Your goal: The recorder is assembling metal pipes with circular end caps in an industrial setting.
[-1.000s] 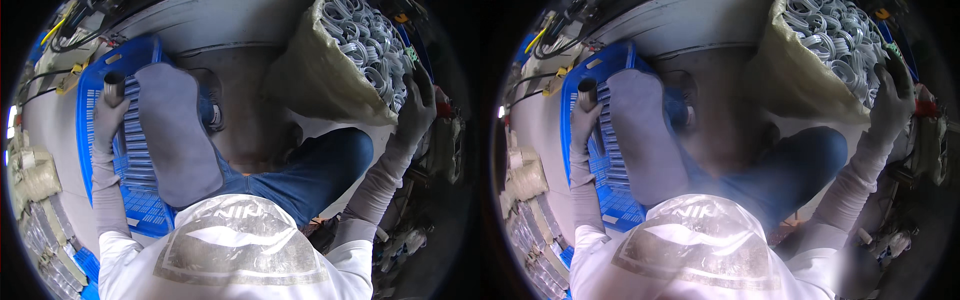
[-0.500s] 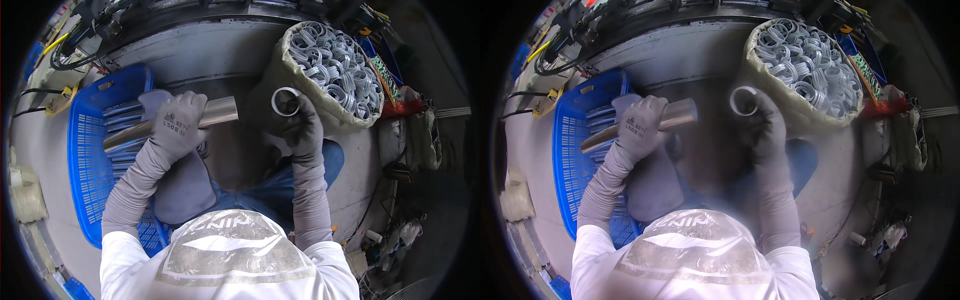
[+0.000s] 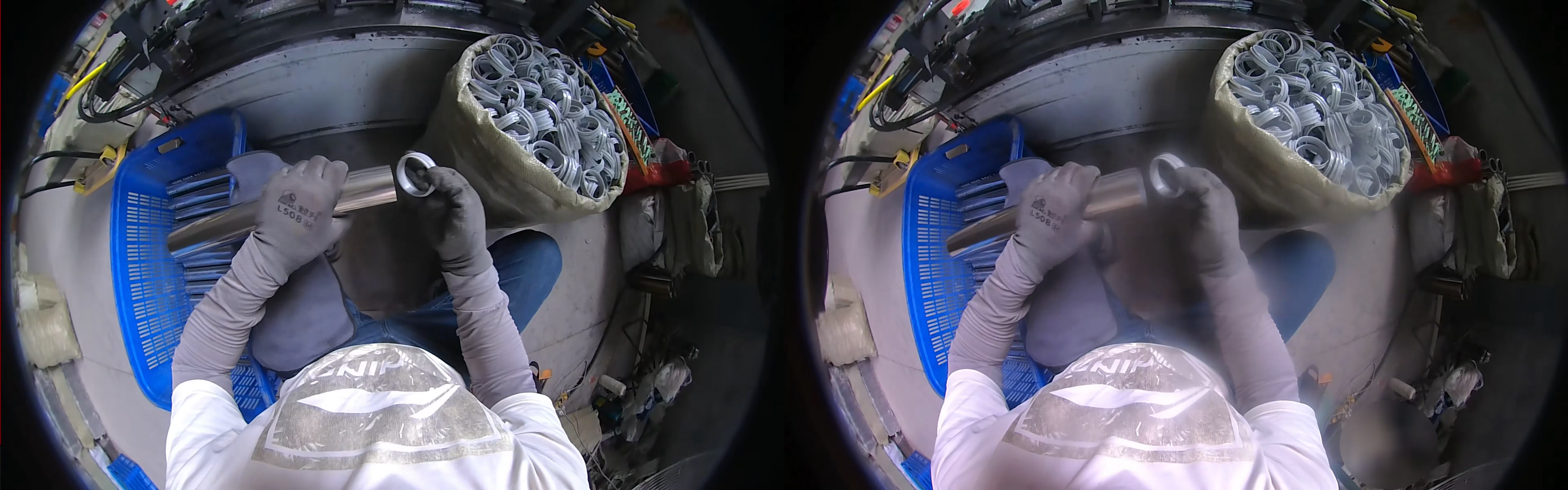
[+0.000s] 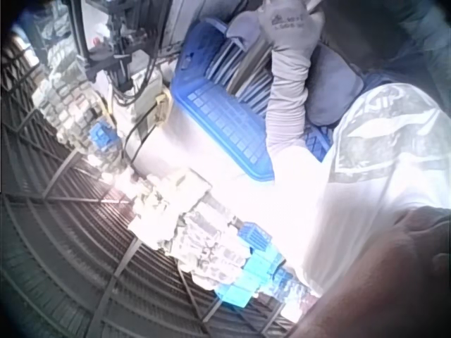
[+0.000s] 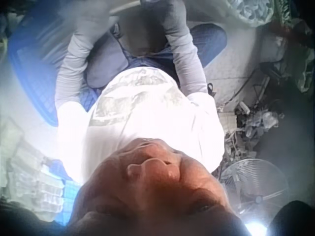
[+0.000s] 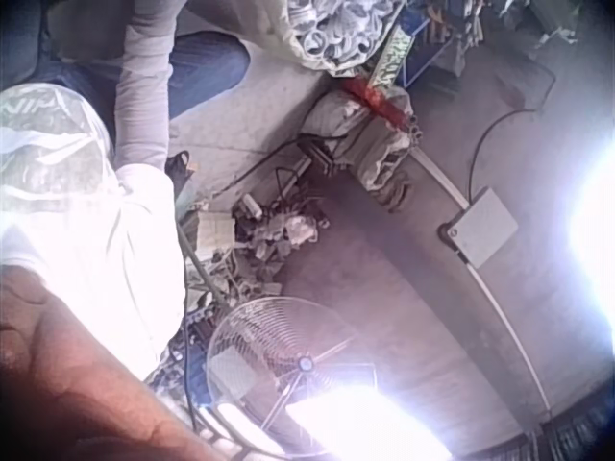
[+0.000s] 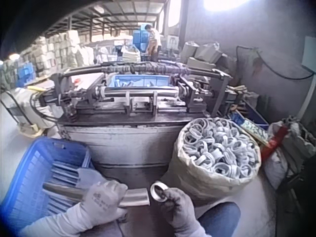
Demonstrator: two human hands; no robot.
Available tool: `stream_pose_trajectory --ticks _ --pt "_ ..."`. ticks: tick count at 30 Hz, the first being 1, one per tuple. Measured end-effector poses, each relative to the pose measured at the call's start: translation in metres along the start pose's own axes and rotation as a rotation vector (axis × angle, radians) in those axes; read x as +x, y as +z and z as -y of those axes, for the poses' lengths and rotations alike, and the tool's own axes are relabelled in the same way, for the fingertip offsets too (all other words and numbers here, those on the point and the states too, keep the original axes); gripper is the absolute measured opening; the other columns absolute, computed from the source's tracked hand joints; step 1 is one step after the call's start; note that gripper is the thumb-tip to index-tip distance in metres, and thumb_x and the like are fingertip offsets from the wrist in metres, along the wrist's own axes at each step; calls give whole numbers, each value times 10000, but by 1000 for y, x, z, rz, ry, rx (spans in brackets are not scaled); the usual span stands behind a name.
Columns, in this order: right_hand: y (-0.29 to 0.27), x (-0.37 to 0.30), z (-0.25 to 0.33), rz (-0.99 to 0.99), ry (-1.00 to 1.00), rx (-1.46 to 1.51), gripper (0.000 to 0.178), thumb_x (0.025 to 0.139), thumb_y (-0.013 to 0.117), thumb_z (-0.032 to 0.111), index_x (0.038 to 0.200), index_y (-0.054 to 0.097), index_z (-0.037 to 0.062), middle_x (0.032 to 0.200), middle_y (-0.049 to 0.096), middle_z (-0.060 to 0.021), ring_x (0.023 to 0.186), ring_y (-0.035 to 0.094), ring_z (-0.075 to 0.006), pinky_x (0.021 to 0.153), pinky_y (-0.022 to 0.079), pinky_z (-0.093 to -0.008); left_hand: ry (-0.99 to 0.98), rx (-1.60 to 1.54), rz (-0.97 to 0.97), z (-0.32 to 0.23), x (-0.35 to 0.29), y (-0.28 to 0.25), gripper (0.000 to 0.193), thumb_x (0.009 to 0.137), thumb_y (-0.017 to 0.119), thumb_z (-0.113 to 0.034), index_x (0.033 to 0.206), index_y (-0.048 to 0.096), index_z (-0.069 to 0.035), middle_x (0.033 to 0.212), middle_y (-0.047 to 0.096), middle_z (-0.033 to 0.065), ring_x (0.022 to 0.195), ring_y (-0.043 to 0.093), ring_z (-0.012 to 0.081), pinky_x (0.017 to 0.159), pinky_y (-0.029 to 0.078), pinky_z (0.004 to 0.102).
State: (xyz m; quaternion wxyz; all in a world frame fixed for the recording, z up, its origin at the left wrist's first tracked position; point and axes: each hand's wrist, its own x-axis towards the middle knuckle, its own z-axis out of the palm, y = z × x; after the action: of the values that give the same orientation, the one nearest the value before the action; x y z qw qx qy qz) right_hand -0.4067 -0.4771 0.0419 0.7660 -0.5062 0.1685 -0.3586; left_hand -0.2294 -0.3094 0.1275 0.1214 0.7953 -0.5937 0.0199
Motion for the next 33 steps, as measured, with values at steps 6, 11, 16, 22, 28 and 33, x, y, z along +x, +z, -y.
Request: stream_pose_trajectory --ticks 6,11,16,22,28,33 --pt "45 4 37 20 144 -193 507 936 667 219 1347 593 -69 1296 671 -110 1114 654 -179 1007 508 -316 23 -60 -58 -5 7 -1 557 573 819 -192 1069 593 -80 940 637 116 905 664 337 791 515 443" --pt "36 13 11 138 -144 -412 344 1043 529 200 1273 618 -39 1251 689 -112 1088 682 -206 970 537 -337 30 -60 -26 -10 10 1 569 554 841 -199 1049 590 -75 945 637 117 903 665 332 784 517 445" --pt "57 15 13 43 -458 -793 293 1088 448 146 1080 694 -13 1039 729 -127 970 714 -219 894 561 -340 65 66 41 -14 15 -6 425 734 838 -302 1002 591 -84 927 649 97 890 705 257 799 548 386" --pt "73 13 -3 -169 -201 -513 284 1075 516 183 1039 696 -34 970 719 -119 927 694 -185 867 542 -312 75 134 45 -16 12 3 434 729 840 -307 1004 595 -76 959 652 93 908 701 246 804 545 380" --pt "61 17 -20 -265 32 -400 233 1051 546 154 1040 688 -30 955 720 -72 877 655 -154 825 526 -300 102 198 181 -23 19 3 479 746 833 -297 1089 610 -47 1015 657 112 971 680 273 880 526 398" --pt "14 24 30 -333 -395 -679 239 1032 515 150 1031 686 -17 974 700 -96 907 670 -179 835 540 -325 88 -892 -309 -24 -38 -9 494 923 778 -247 1302 609 19 1161 673 177 1069 658 309 934 539 426"
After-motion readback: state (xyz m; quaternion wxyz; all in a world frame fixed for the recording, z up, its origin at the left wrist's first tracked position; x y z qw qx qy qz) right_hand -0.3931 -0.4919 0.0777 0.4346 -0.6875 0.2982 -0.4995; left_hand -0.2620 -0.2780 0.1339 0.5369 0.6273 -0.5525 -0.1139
